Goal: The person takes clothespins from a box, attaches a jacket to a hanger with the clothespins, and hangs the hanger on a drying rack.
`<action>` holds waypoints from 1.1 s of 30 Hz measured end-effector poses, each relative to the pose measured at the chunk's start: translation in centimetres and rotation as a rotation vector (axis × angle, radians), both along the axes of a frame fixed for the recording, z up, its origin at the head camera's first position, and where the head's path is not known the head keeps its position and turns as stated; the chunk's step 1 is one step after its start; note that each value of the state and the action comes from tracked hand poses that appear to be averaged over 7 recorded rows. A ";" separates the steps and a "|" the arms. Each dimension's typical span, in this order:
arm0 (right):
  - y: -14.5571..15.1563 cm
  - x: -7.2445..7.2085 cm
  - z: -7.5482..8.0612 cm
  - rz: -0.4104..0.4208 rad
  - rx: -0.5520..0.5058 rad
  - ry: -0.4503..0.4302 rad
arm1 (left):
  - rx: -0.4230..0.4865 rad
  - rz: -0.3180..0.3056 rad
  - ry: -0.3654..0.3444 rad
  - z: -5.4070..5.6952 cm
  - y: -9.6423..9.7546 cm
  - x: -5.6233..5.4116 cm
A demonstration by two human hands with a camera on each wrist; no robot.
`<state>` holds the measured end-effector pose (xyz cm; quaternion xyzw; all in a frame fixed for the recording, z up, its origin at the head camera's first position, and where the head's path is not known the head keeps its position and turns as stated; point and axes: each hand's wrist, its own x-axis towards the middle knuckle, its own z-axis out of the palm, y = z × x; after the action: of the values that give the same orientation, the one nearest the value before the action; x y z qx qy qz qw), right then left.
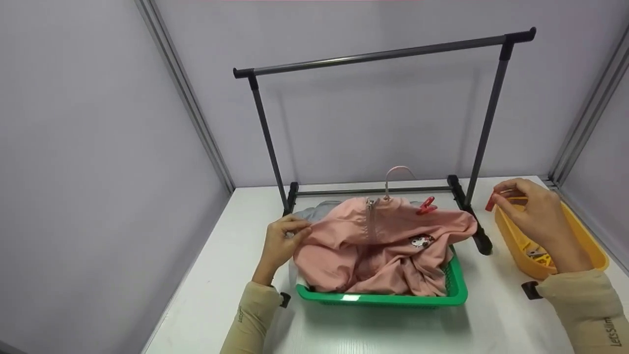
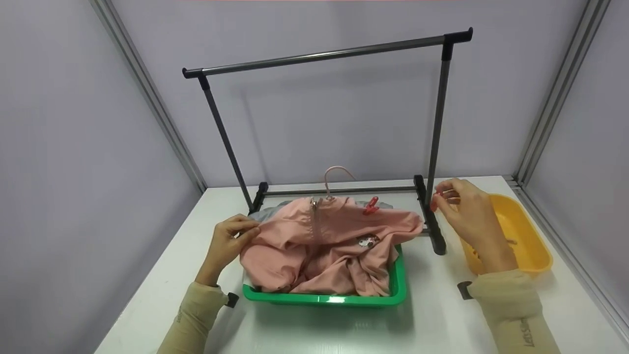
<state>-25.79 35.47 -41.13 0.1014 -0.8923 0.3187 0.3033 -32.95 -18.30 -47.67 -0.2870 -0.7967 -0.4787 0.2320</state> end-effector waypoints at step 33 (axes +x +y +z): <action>-7.6 0.1 3.8 0.323 0.055 0.192 | 0.013 -0.031 -0.029 0.2 -0.2 0.0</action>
<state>-25.74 27.92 -37.37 0.2816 -0.8397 0.3276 0.3291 -32.96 -18.52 -47.52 -0.2908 -0.7922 -0.4917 0.2148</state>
